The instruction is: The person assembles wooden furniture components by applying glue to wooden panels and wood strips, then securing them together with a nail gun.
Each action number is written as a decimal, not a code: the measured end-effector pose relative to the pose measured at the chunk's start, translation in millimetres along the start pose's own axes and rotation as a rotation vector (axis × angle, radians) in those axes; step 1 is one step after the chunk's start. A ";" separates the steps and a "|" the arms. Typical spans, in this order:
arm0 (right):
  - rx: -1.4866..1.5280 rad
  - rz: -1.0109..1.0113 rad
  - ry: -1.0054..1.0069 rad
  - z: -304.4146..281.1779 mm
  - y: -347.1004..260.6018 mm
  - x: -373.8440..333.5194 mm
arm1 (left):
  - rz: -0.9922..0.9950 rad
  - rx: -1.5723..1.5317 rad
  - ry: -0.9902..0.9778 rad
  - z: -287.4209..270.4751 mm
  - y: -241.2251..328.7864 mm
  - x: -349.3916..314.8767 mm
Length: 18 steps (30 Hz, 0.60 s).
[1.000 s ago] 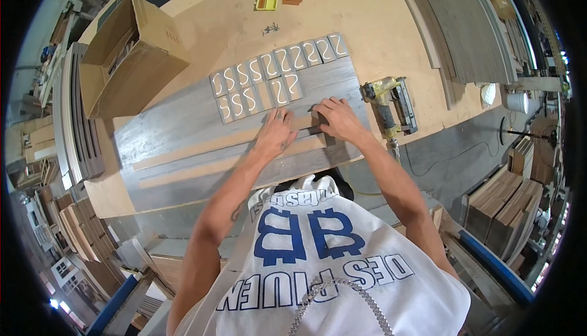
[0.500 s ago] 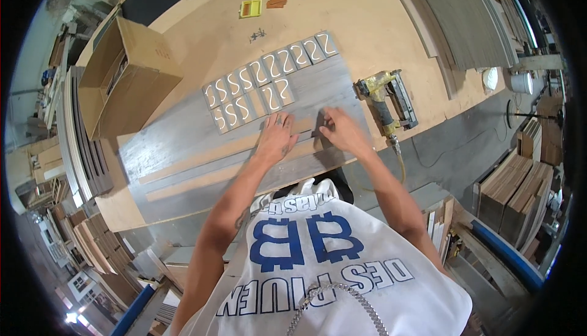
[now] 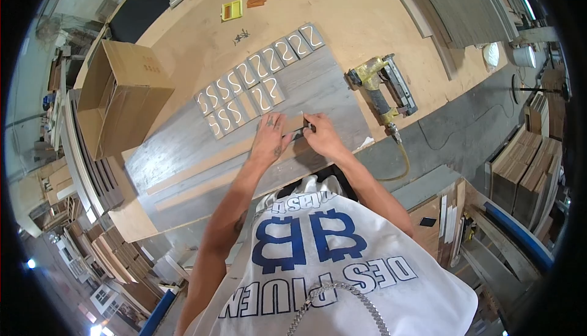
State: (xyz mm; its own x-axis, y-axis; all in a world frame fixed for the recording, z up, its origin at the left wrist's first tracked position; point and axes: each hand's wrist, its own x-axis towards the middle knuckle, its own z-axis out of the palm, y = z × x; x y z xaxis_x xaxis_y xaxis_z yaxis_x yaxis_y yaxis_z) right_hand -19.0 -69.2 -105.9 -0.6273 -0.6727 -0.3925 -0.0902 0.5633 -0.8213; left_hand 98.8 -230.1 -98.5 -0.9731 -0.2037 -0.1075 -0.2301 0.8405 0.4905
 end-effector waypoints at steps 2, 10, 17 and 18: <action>0.031 -0.014 0.006 1.3 1.3 0.9 | 0.010 0.001 0.003 0.9 -1.9 -1.6; -0.013 0.082 -0.072 -18.9 -8.4 6.9 | 0.031 -0.003 0.010 -4.4 -0.7 -0.9; -0.726 -0.063 0.662 -128.4 27.1 28.9 | 0.036 -0.044 0.053 -1.4 0.6 -4.0; -0.672 0.026 0.563 -134.0 32.3 36.7 | 0.034 -0.032 0.042 -2.5 -0.4 -5.8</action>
State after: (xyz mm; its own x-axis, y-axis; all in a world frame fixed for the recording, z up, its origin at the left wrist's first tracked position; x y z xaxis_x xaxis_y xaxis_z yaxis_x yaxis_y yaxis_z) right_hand -148.6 -11.4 -91.4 -0.9079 -0.4192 0.0004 -0.3961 0.8576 -0.3279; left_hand 104.6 -230.5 -96.0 -0.9790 -0.1966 -0.0545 -0.1959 0.8311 0.5204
